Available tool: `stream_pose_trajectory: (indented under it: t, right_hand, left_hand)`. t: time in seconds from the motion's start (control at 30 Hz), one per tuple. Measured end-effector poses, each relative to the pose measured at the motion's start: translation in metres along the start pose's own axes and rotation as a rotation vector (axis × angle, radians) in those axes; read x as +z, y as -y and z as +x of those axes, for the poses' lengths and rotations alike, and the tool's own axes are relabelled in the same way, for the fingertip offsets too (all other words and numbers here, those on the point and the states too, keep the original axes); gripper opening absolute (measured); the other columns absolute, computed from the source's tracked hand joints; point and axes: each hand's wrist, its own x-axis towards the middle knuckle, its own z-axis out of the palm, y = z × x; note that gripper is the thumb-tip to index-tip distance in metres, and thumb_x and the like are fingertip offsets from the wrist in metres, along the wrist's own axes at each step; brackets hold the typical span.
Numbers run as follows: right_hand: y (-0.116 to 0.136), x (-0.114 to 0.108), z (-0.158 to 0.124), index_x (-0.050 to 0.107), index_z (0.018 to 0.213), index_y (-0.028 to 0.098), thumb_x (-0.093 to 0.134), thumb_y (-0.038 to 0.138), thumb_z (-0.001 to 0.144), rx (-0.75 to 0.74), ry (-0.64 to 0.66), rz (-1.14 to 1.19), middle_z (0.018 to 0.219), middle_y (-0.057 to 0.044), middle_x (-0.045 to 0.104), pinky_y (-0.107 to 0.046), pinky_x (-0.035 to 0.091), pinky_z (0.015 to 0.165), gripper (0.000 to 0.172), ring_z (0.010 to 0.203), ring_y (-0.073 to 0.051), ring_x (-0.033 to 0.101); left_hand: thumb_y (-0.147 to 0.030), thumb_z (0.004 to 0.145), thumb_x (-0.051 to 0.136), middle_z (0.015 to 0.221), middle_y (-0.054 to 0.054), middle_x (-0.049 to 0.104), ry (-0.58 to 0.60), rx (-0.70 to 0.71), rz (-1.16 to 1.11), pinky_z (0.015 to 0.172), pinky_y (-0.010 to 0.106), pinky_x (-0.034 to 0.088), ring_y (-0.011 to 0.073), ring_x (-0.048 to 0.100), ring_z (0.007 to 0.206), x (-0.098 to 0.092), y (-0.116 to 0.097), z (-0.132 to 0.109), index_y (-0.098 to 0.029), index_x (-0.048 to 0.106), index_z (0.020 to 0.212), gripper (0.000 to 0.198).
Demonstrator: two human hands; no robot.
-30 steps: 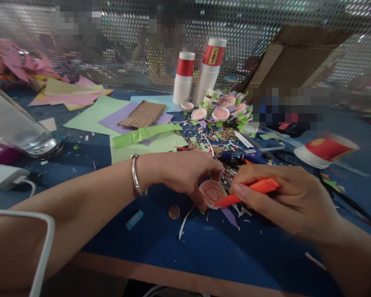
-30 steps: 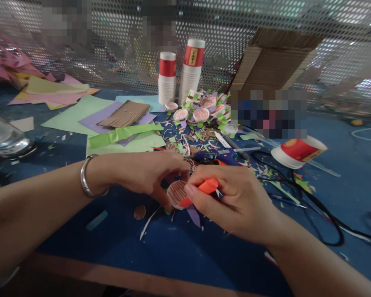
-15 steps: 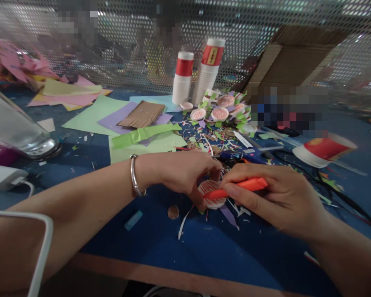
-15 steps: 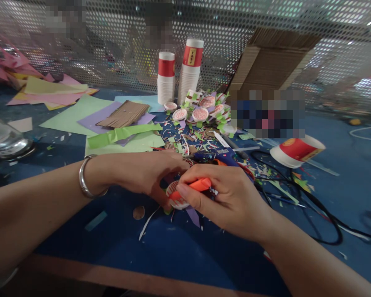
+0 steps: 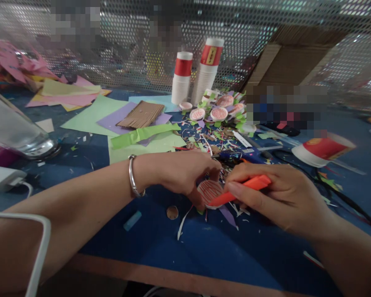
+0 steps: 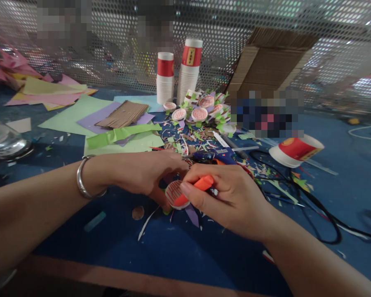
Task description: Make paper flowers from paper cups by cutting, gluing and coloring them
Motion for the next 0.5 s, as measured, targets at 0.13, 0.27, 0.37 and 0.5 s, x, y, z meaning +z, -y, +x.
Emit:
stream_pose_trajectory:
  t: [0.13,0.27,0.37,0.5]
  right_hand:
    - [-0.0031,-0.0012,-0.0006,0.065,0.076,0.019,0.057,0.022,0.098,0.014,0.0,0.014,0.061,0.006,0.058,-0.018,0.039,0.048,0.023,0.05,-0.005,0.051]
    - [-0.0064,-0.0036,-0.0022,0.062,0.074,0.02,0.056,0.022,0.098,0.024,-0.019,-0.034,0.06,0.005,0.057,-0.019,0.039,0.048,0.024,0.05,-0.006,0.05]
    - [-0.0072,-0.0049,-0.0016,0.061,0.073,0.02,0.055,0.022,0.097,0.015,-0.031,-0.083,0.06,0.005,0.057,-0.021,0.039,0.048,0.025,0.049,-0.006,0.049]
    - [-0.0042,-0.0049,0.0002,0.059,0.073,0.021,0.054,0.019,0.095,-0.041,-0.061,-0.182,0.059,0.005,0.056,-0.022,0.039,0.048,0.022,0.048,-0.007,0.05]
  left_hand:
    - [-0.038,0.069,0.088,0.106,0.005,0.066,0.016,-0.016,0.017,0.076,0.027,0.039,0.0204,0.059,0.095,-0.0013,-0.0021,-0.0001,-0.016,0.064,0.107,0.05]
    - [-0.041,0.07,0.088,0.107,0.005,0.066,0.034,-0.021,0.052,0.077,0.027,0.04,0.0211,0.059,0.097,-0.0017,-0.0028,0.0001,-0.016,0.064,0.109,0.052]
    - [-0.041,0.068,0.088,0.104,0.005,0.066,0.033,-0.024,0.054,0.075,0.027,0.04,0.0211,0.059,0.096,-0.0007,-0.0009,0.0007,-0.016,0.064,0.108,0.053]
    - [-0.042,0.067,0.089,0.102,0.005,0.067,0.019,0.0,0.062,0.073,0.027,0.039,0.0215,0.06,0.094,0.001,0.0031,0.0021,-0.016,0.065,0.108,0.054]
